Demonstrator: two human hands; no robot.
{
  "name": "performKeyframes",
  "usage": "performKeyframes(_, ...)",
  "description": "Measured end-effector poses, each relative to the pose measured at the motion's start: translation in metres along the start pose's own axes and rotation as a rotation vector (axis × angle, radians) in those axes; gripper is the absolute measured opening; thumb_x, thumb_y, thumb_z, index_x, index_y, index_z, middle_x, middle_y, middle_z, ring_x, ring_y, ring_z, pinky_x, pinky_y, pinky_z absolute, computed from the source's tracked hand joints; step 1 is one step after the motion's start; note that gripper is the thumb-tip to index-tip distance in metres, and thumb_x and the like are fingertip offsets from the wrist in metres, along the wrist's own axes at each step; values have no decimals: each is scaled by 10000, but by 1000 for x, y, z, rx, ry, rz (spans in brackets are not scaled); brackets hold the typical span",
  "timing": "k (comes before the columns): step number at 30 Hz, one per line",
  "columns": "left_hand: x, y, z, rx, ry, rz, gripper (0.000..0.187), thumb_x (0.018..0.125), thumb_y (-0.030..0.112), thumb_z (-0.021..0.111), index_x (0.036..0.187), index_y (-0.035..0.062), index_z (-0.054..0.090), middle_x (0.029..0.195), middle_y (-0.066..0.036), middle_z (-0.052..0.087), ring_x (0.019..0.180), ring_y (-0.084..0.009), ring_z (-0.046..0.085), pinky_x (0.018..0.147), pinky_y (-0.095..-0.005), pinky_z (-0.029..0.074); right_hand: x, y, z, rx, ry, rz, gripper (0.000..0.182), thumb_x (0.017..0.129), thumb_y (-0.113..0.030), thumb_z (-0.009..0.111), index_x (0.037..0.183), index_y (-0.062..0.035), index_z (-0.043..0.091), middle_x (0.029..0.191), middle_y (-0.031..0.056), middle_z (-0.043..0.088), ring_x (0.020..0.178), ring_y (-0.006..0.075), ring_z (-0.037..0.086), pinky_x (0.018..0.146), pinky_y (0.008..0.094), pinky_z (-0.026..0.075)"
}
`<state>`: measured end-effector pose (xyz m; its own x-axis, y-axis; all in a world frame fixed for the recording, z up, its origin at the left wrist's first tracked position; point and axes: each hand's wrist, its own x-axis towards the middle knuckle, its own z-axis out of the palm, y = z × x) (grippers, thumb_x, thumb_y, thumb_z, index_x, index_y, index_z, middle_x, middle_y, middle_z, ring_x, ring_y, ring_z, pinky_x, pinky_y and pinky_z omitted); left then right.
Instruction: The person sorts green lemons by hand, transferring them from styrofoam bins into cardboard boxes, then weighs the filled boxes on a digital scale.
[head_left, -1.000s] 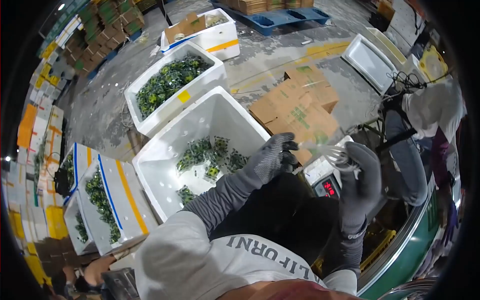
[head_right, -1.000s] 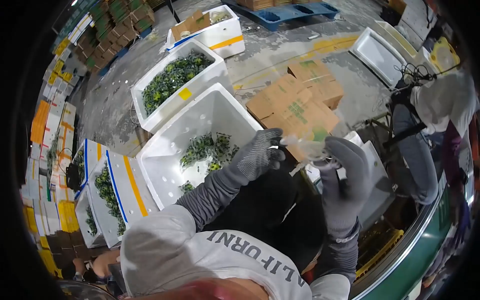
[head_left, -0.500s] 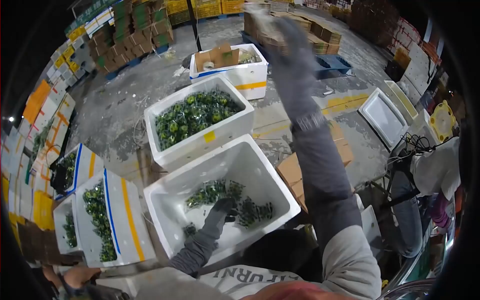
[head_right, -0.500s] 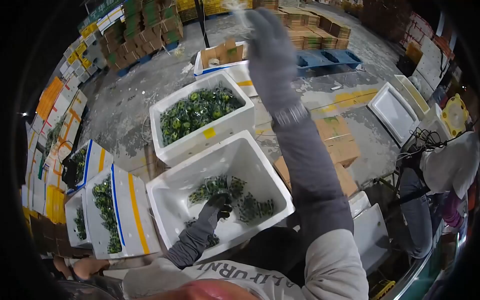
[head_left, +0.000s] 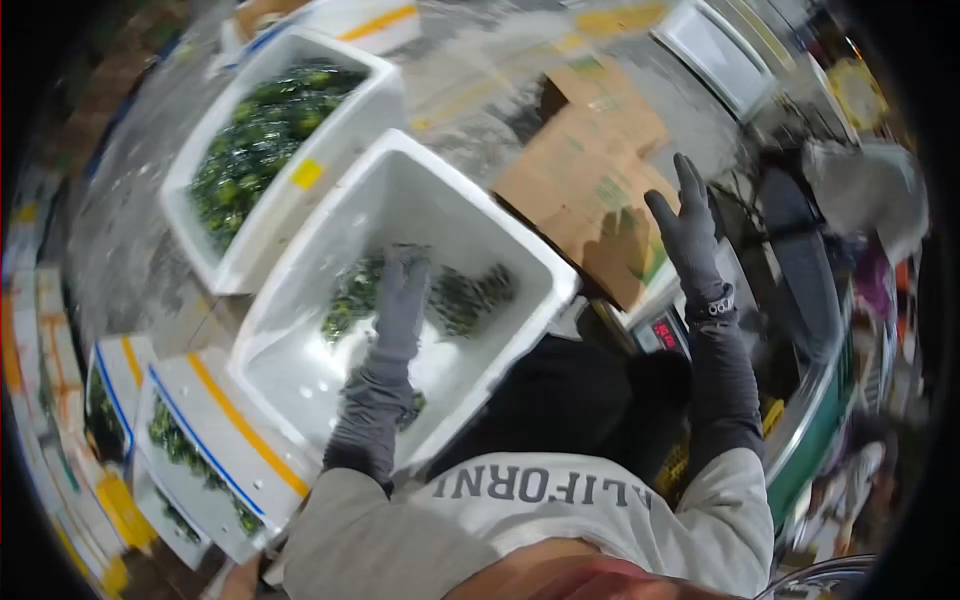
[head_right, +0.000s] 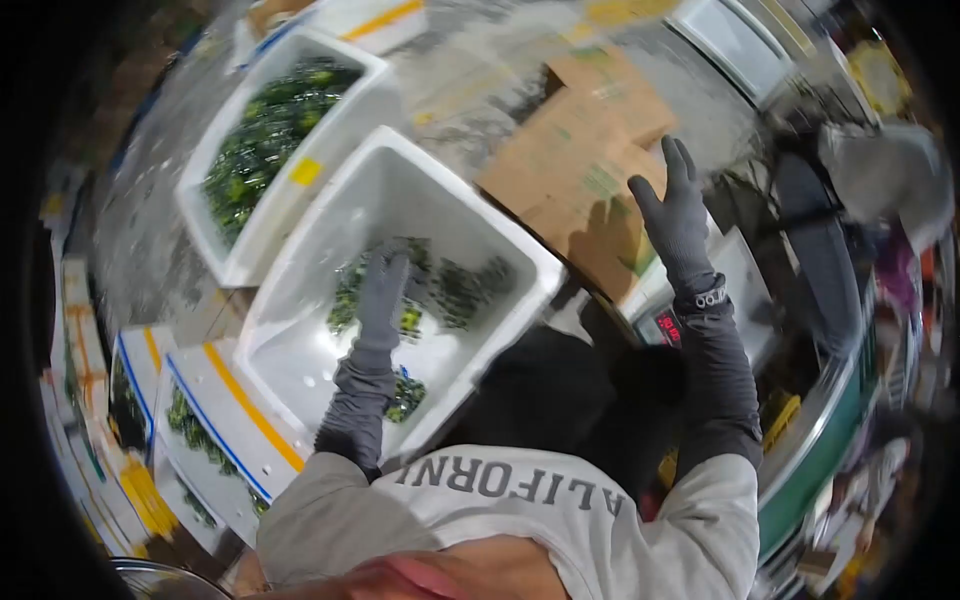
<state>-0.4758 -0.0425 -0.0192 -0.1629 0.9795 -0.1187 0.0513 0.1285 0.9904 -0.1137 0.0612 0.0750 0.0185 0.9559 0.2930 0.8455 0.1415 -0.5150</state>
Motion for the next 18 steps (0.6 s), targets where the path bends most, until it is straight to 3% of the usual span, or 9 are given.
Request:
performKeyframes(1, 12, -3, 11, 134, 21, 93, 353, 880, 45, 588, 1224, 6, 520, 1136, -137, 571, 1015, -249, 572, 883, -379, 471, -22, 10, -12, 6, -17, 117, 676, 820, -278, 657, 1371, -8, 375, 1369, 220, 424, 1257, 362, 427, 1017, 401, 374)
performKeyframes(3, 33, 44, 49, 446, 70, 464, 291, 832, 53, 635, 1114, 9, 582, 1080, -142, 589, 1016, -290, 566, 872, -391, 465, -55, 25, -17, 40, -85, 336, 725, 813, -336, 656, 1386, -9, 356, 1375, 210, 424, 1273, 349, 419, 1030, 400, 356)
performKeyframes(5, 63, 52, 88, 569, 75, 729, 334, 824, 151, 644, 1127, 25, 579, 1084, -150, 584, 1019, -321, 556, 873, -408, 457, -80, 29, -10, 78, -183, 486, 830, 791, -390, 675, 1398, 39, 307, 1405, 252, 376, 1313, 359, 367, 1059, 387, 317)
performKeyframes(6, 79, 52, 104, 712, 45, 756, 360, 836, 195, 622, 1153, 34, 567, 1099, -152, 582, 1015, -325, 556, 873, -419, 454, -83, 24, -8, 89, -233, 576, 871, 782, -402, 682, 1404, 56, 280, 1416, 268, 353, 1327, 355, 349, 1072, 381, 299)
performKeyframes(8, 102, 57, 128, 1010, 2, 807, 418, 860, 284, 579, 1207, 52, 544, 1129, -156, 578, 1008, -333, 555, 873, -439, 449, -93, 44, 13, 498, -117, 621, 761, 813, -324, 675, 1384, 40, 327, 1370, 220, 420, 1280, 311, 411, 1046, 357, 334)
performKeyframes(11, 119, 54, 149, 1262, -76, 510, 474, 867, 384, 519, 1233, 83, 539, 1155, -153, 581, 1022, -347, 560, 869, -459, 446, -79, 19, -4, 981, -262, 744, 613, 845, -217, 654, 1341, 21, 383, 1267, 146, 507, 1185, 245, 484, 999, 322, 377)
performKeyframes(12, 121, 56, 152, 1261, -96, 503, 448, 859, 378, 522, 1196, 85, 560, 1110, -147, 592, 999, -334, 570, 843, -452, 450, -81, 13, 0, 1095, -189, 822, 513, 859, -150, 639, 1298, 4, 421, 1169, 94, 552, 1095, 199, 526, 952, 299, 402)
performKeyframes(14, 121, 57, 153, 1270, -143, 476, 400, 842, 366, 529, 1122, 89, 600, 1021, -135, 615, 955, -309, 592, 790, -439, 459, -84, 21, 16, 1116, -148, 676, 531, 853, -166, 646, 1302, 1, 418, 1152, 96, 563, 1075, 200, 532, 945, 301, 405)
performKeyframes(18, 112, 64, 156, 745, -248, 282, 482, 838, 386, 540, 1213, 84, 567, 1133, -165, 601, 1030, -352, 576, 897, -435, 449, -86, 15, 5, 1149, -233, 669, 540, 841, -175, 657, 1292, 4, 418, 1154, 101, 560, 1077, 198, 527, 942, 296, 408)
